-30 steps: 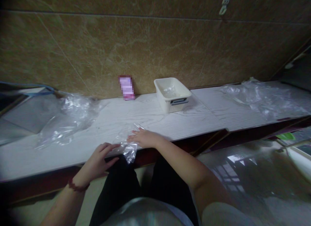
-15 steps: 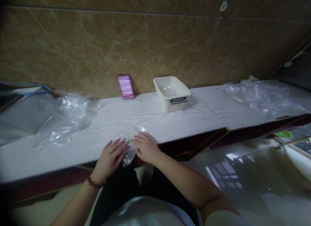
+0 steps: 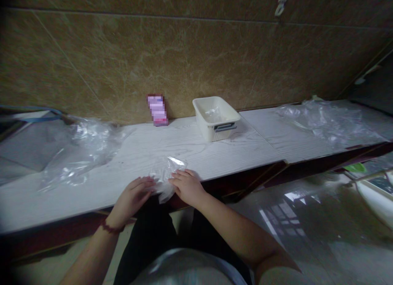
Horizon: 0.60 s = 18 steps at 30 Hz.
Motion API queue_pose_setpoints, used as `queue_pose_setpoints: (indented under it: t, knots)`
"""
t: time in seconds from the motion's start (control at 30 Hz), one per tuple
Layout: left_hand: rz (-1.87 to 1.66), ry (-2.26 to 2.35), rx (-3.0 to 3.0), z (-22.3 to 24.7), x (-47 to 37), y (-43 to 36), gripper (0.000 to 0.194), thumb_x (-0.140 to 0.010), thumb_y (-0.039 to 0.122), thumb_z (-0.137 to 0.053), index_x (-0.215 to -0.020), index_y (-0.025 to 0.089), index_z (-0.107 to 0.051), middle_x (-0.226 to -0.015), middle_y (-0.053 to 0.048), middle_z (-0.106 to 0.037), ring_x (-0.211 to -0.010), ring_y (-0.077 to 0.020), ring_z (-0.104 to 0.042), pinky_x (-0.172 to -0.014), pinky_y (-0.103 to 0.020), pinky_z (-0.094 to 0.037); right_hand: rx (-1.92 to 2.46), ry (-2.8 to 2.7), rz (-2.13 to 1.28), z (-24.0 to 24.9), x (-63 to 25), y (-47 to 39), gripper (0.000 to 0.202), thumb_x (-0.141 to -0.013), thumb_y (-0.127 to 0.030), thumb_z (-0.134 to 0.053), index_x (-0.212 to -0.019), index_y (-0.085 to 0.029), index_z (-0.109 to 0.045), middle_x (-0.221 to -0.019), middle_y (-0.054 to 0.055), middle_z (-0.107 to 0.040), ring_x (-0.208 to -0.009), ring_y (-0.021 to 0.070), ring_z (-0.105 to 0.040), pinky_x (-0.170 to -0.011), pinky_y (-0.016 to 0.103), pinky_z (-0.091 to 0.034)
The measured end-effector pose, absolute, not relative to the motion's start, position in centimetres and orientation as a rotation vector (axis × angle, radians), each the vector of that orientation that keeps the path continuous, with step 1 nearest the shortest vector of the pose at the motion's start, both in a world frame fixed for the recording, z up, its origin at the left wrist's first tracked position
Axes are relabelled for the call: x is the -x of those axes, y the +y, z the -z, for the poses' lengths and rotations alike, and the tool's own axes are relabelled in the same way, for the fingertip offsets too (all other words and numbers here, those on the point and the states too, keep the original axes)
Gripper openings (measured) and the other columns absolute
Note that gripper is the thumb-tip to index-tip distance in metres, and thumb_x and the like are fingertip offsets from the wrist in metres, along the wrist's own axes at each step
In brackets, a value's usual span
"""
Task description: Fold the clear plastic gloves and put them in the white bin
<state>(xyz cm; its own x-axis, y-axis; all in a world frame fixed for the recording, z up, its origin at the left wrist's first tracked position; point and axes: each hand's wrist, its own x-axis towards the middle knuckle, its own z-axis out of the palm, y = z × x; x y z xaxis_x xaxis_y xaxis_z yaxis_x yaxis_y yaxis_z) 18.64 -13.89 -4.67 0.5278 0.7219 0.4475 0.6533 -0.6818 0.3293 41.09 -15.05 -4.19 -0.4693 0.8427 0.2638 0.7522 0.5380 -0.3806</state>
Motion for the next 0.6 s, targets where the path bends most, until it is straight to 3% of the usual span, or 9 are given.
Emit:
queue_pose_setpoints:
  t: [0.23,0.37,0.47,0.53,0.6]
  knots:
    - [-0.808,1.048,-2.678,4.6,-17.7,-13.9,0.018,-0.076,0.019,-0.049,-0.091,0.022,-0.059,-0.1,-0.005,-0.063,-0.101,-0.0177,-0.053,-0.093,-0.043,-0.034,1.253,-2.438,-0.291,3.8,-41.4,-14.9,0.047,-0.079,-0.031,-0.048,-0.124,-0.024,-0.04,-0.13,0.002,-0.04,-0.123,0.0186,-0.027,-0.102,0.04,-0.013]
    - [-0.764,1.02,-2.517,3.2,-17.9,-14.0,0.019,-0.076,0.022,-0.049,-0.092,0.021,-0.059,-0.099,-0.004,-0.064,-0.102,-0.0178,-0.053,-0.098,-0.043,-0.029,1.153,-2.517,-0.395,3.3,-41.5,-13.7,0.041,-0.082,-0.022,-0.04,-0.123,-0.023,-0.041,-0.128,0.003,-0.043,-0.124,0.0189,-0.025,-0.102,0.044,-0.006]
    - [-0.754,1.081,-2.321,1.6,-18.2,-13.7,0.018,-0.076,0.026,-0.05,-0.089,0.02,-0.06,-0.096,-0.004,-0.064,-0.096,-0.018,-0.056,-0.097,-0.04,-0.03,1.078,-2.492,-0.613,2.2,-41.6,-12.7,0.039,-0.081,-0.013,-0.037,-0.118,-0.022,-0.048,-0.119,0.004,-0.052,-0.115,0.0177,-0.039,-0.1,0.04,-0.018]
    - [-0.762,1.164,-2.161,0.5,-18.4,-13.1,0.016,-0.075,0.029,-0.051,-0.084,0.019,-0.06,-0.092,-0.005,-0.065,-0.092,-0.0188,-0.057,-0.091,-0.036,-0.037,1.13,-2.379,-0.853,1.2,-41.5,-11.9,0.033,-0.08,-0.015,-0.041,-0.109,-0.019,-0.055,-0.104,0.004,-0.06,-0.099,0.0175,-0.052,-0.089,0.035,-0.034]
    - [-0.811,1.224,-1.995,-0.5,-18.7,-12.2,0.016,-0.073,0.032,-0.054,-0.078,0.018,-0.06,-0.084,-0.005,-0.065,-0.085,-0.0186,-0.058,-0.082,-0.032,-0.042,1.232,-2.191,-1.155,-0.1,-41.4,-11.1,0.024,-0.079,-0.023,-0.045,-0.095,-0.015,-0.061,-0.085,0.004,-0.064,-0.081,0.0162,-0.057,-0.073,0.029,-0.041]
